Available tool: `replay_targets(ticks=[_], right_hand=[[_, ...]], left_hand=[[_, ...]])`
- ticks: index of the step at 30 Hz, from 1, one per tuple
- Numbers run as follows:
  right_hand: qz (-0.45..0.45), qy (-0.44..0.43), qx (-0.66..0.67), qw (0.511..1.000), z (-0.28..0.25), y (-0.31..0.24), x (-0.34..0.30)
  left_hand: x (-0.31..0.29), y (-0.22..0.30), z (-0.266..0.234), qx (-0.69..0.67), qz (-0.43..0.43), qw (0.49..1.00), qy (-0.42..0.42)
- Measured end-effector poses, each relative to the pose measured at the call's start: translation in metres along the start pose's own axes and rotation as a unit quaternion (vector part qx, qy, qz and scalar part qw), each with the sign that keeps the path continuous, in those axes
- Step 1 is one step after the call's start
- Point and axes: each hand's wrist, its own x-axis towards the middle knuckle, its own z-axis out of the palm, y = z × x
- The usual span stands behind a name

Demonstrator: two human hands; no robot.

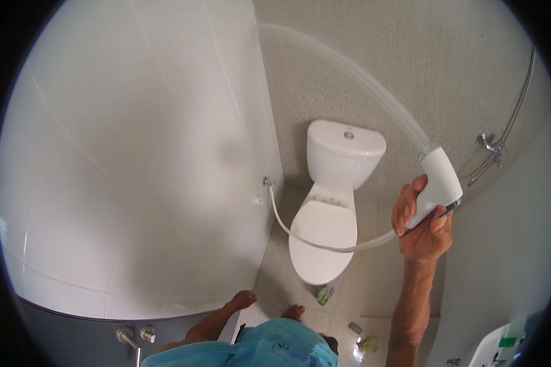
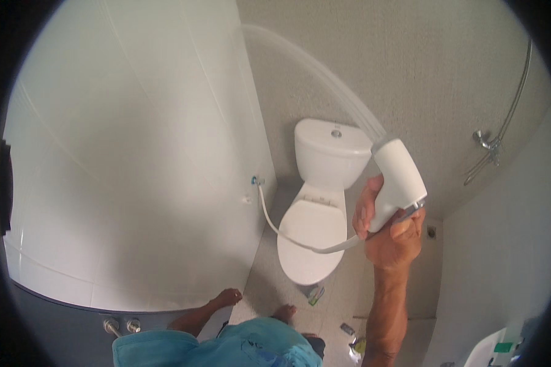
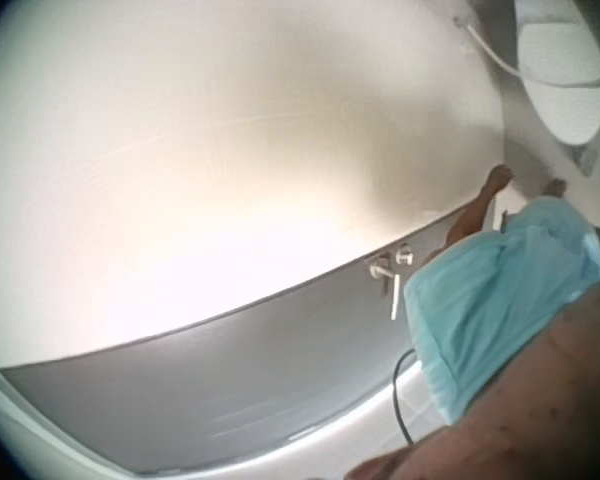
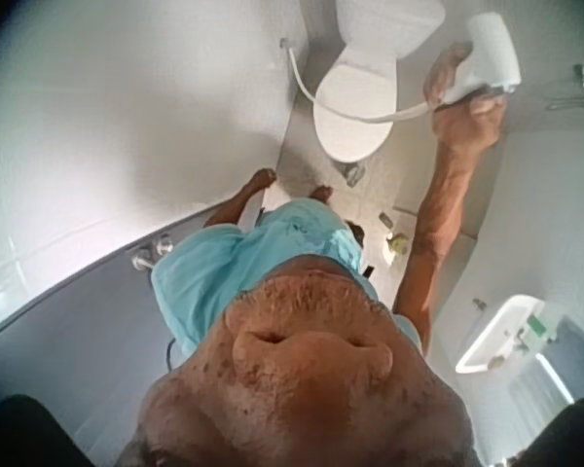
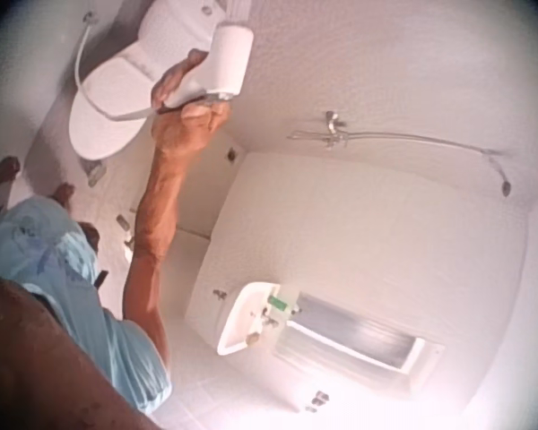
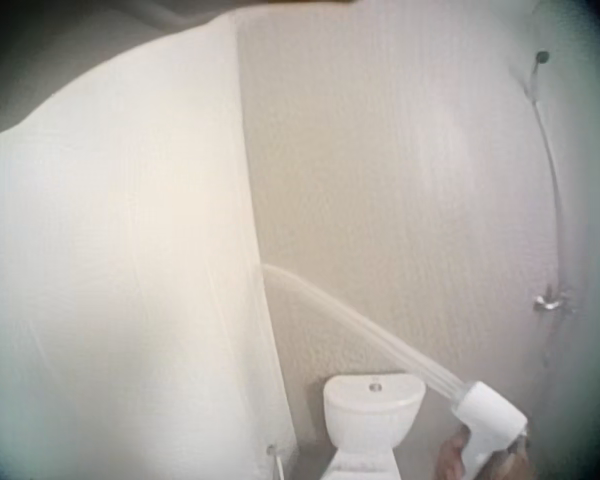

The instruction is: The person scrubs the tiled bathroom floor with a yellow cloth and a small handheld scraper, then stands to rinse the floor using a handheld bidet sprayer. The person moves around the toilet and sink area to cover different sections of the floor.

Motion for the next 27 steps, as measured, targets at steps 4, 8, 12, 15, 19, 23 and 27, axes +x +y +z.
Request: replay_targets(ticks=[4, 8, 12, 15, 19, 23, 27], right_hand=[[-0.062, 0.003, -0.03, 0.998, 0.008, -0.009, 0.003], [-0.061, 0.042, -0.018, 0.997, 0.017, -0.01, -0.002], [0.013, 0.02, -0.041, 0.999, 0.021, -0.007, -0.022], [0.038, -0.027, -0.034, 0.998, 0.032, 0.006, -0.029], [0.039, -0.046, -0.064, 0.996, 0.025, 0.008, -0.035], [0.003, 0.053, -0.059, 0.997, 0.014, 0.005, -0.044], [0.029, 0.044, -0.069, 0.996, 0.01, -0.007, -0.057]], left_hand=[[-0.003, 0.011, -0.004, -0.037, -0.019, 0.999, 0.012], [-0.001, -0.011, 0.006, -0.079, -0.023, 0.996, 0.031], [-0.007, 0.013, 0.011, -0.105, -0.062, 0.992, 0.03], [-0.009, -0.002, 0.008, 0.01, 0.041, 0.996, 0.075], [-0.006, -0.004, 0.025, -0.126, -0.07, 0.986, 0.088], [-0.029, -0.013, 0.051, -0.068, -0.015, 0.991, 0.115], [-0.047, -0.013, 0.079, -0.139, -0.103, 0.982, 0.076]])
